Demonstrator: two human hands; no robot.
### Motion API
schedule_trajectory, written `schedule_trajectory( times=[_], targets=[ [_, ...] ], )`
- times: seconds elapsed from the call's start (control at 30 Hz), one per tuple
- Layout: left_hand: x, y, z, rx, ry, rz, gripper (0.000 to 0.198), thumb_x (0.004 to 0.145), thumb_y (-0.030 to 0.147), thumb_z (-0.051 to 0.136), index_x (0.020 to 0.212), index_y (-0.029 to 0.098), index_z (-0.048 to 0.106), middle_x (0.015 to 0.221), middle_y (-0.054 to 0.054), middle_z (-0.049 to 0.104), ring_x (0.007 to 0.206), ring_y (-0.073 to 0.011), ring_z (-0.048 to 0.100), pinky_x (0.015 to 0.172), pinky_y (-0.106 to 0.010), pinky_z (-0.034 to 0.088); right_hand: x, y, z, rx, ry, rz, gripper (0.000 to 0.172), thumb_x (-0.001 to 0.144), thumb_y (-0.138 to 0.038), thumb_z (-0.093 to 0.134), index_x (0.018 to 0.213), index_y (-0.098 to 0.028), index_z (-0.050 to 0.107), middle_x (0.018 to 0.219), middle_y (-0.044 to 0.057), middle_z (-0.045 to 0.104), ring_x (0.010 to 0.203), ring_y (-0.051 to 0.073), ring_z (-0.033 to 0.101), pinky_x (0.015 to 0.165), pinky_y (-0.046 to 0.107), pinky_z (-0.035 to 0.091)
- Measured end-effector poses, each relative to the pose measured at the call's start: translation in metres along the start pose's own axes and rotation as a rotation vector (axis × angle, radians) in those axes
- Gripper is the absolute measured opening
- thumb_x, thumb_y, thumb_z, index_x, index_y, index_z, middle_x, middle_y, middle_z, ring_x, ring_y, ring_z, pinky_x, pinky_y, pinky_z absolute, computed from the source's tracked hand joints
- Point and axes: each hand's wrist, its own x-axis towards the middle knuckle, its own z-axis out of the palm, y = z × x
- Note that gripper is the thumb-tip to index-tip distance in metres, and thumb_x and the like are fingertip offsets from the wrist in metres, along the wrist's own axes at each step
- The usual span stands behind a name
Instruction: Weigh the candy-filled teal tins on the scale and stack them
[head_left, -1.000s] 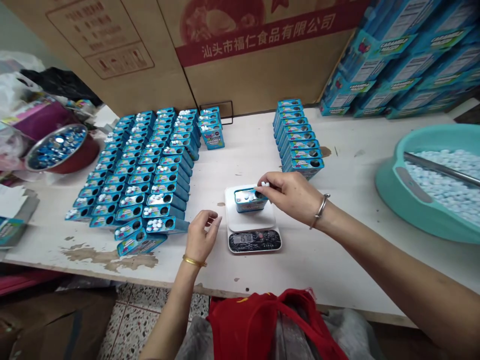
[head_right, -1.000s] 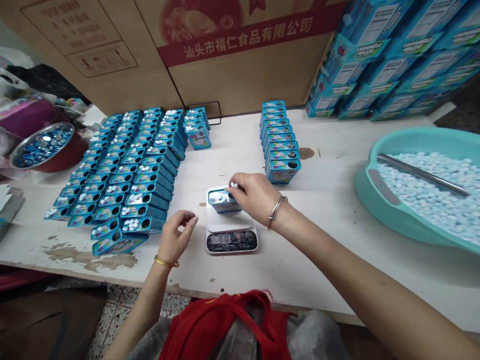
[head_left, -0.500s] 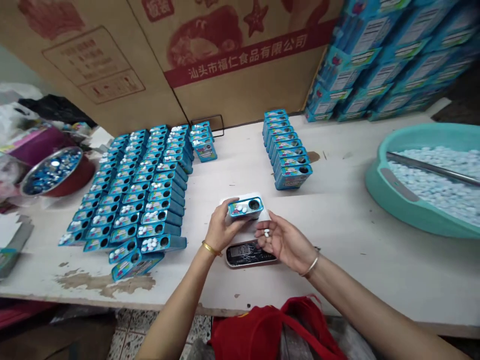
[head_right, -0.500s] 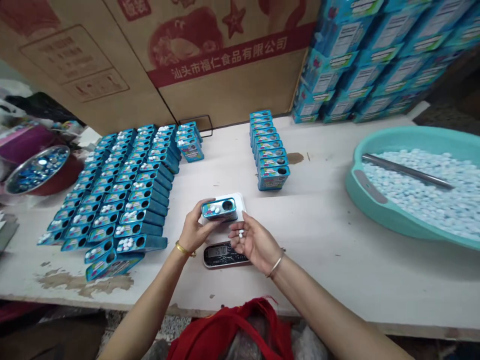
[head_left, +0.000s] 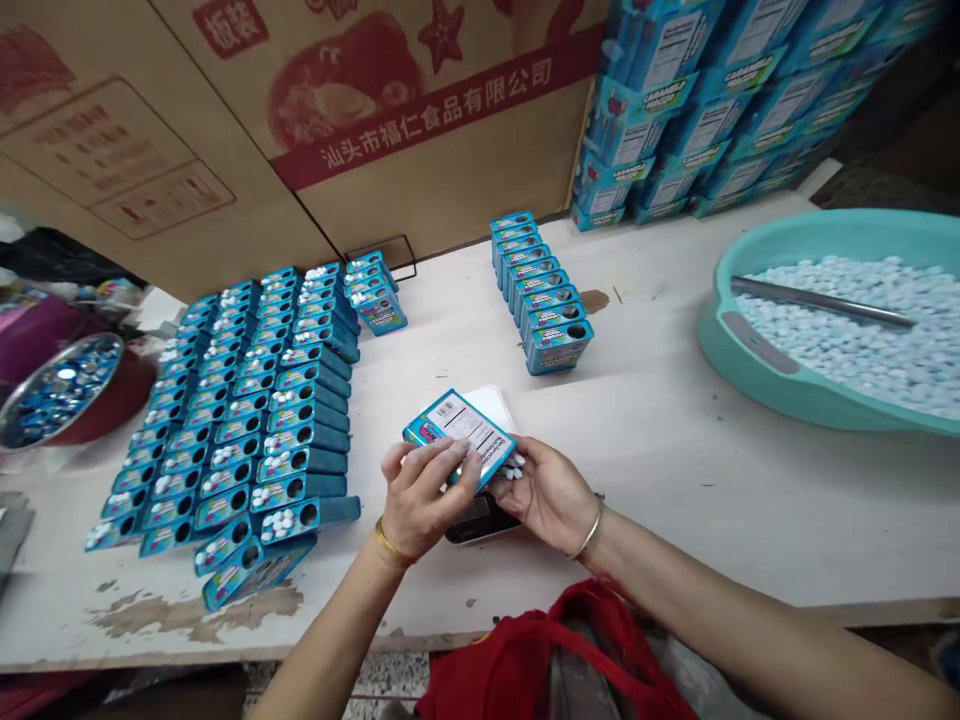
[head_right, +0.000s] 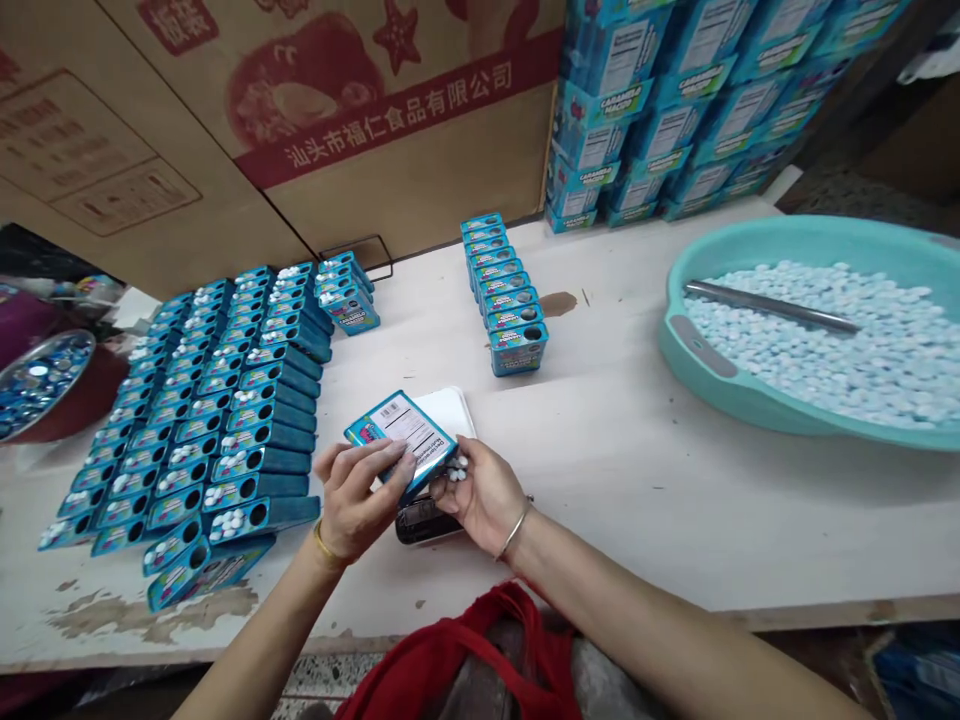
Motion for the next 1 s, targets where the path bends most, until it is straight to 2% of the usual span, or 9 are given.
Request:
schedule_trajectory(
  times=[0.23,0.5,0.63,0.7,0.77,0.83,0.9,0.93,1.0],
  targets=[
    [-0.01,-0.002,0.007,-0.065,0.003,-0.124,0.031,0.078,0.013,0.054,0.105,0.029,0.056,0.098,-0.004,0.067,0.092,-0.0189,0.06,0.083,-0.038,0.034,0.004,0.0,0.0,-0.044,-0.003,-0.009,0.025,0.088,-0.02,0.039,0.074,-0.013,0.058,0.058,0.0,0.055,0.042,0.008,0.049,0.034,0.017,0.03],
    [-0.015,0.0,0.027,-0.584,-0.056,-0.65,0.032,0.076,0.03,0.066,0.104,0.023,0.053,0.1,-0.004,0.062,0.095,-0.0202,0.058,0.087,-0.036,0.04,-0.002,-0.006,-0.019,-0.134,-0.003,-0.078,0.014,0.08,-0.021,0.051,0.073,-0.013,0.061,0.062,0.002,0.059,0.048,0.008,0.051,0.04,0.019,0.034],
    [-0.014,-0.005,0.038,-0.709,-0.071,-0.799,0.035,0.075,0.039,0.068,0.102,0.022,0.055,0.099,-0.005,0.062,0.094,-0.0204,0.059,0.086,-0.034,0.044,-0.008,-0.011,-0.032,-0.173,0.02,-0.106,0.014,0.077,-0.024,0.055,0.074,-0.014,0.065,0.069,0.004,0.063,0.055,0.011,0.057,0.047,0.021,0.043],
    [-0.014,-0.008,0.038,-0.709,-0.104,-0.797,0.038,0.075,0.041,0.067,0.106,0.022,0.054,0.103,-0.006,0.061,0.099,-0.0214,0.058,0.089,-0.035,0.044,-0.011,-0.012,-0.038,-0.155,0.036,-0.1,0.015,0.077,-0.023,0.055,0.074,-0.014,0.067,0.072,0.006,0.065,0.058,0.011,0.06,0.049,0.02,0.046],
    [-0.015,-0.01,0.032,-0.663,-0.123,-0.747,0.053,0.074,0.044,0.068,0.118,0.022,0.049,0.114,-0.009,0.058,0.108,-0.0236,0.054,0.091,-0.038,0.043,-0.015,-0.011,-0.044,-0.118,0.065,-0.074,0.017,0.078,-0.021,0.053,0.076,-0.013,0.068,0.074,0.007,0.067,0.06,0.011,0.062,0.05,0.019,0.047],
    [-0.015,-0.006,0.02,-0.521,-0.044,-0.704,0.065,0.073,0.045,0.068,0.127,0.022,0.042,0.122,-0.012,0.053,0.113,-0.0254,0.05,0.092,-0.04,0.043,-0.019,-0.009,-0.049,-0.07,0.094,-0.043,0.019,0.08,-0.02,0.051,0.077,-0.013,0.069,0.075,0.007,0.069,0.065,0.012,0.065,0.053,0.017,0.05],
    [-0.015,0.008,0.007,-0.37,0.084,-0.641,0.06,0.076,0.039,0.067,0.127,0.022,0.041,0.117,-0.011,0.054,0.107,-0.0236,0.051,0.088,-0.038,0.045,-0.024,-0.005,-0.053,-0.031,0.107,-0.021,0.021,0.082,-0.02,0.05,0.079,-0.014,0.07,0.079,0.008,0.071,0.074,0.013,0.067,0.06,0.018,0.053],
    [-0.014,0.019,0.001,-0.345,0.105,-0.581,0.053,0.079,0.034,0.064,0.125,0.022,0.043,0.111,-0.01,0.055,0.102,-0.0213,0.053,0.085,-0.036,0.046,-0.028,-0.002,-0.055,-0.013,0.109,-0.019,0.022,0.082,-0.019,0.049,0.079,-0.014,0.07,0.082,0.009,0.072,0.079,0.014,0.068,0.065,0.02,0.054],
    [-0.012,0.046,-0.006,-0.425,0.004,-0.402,0.04,0.084,0.027,0.056,0.122,0.022,0.046,0.103,-0.008,0.058,0.094,-0.0176,0.056,0.081,-0.031,0.048,-0.034,0.004,-0.058,0.013,0.119,-0.022,0.023,0.083,-0.019,0.048,0.082,-0.016,0.07,0.089,0.007,0.073,0.085,0.014,0.068,0.074,0.022,0.055]
  ],
)
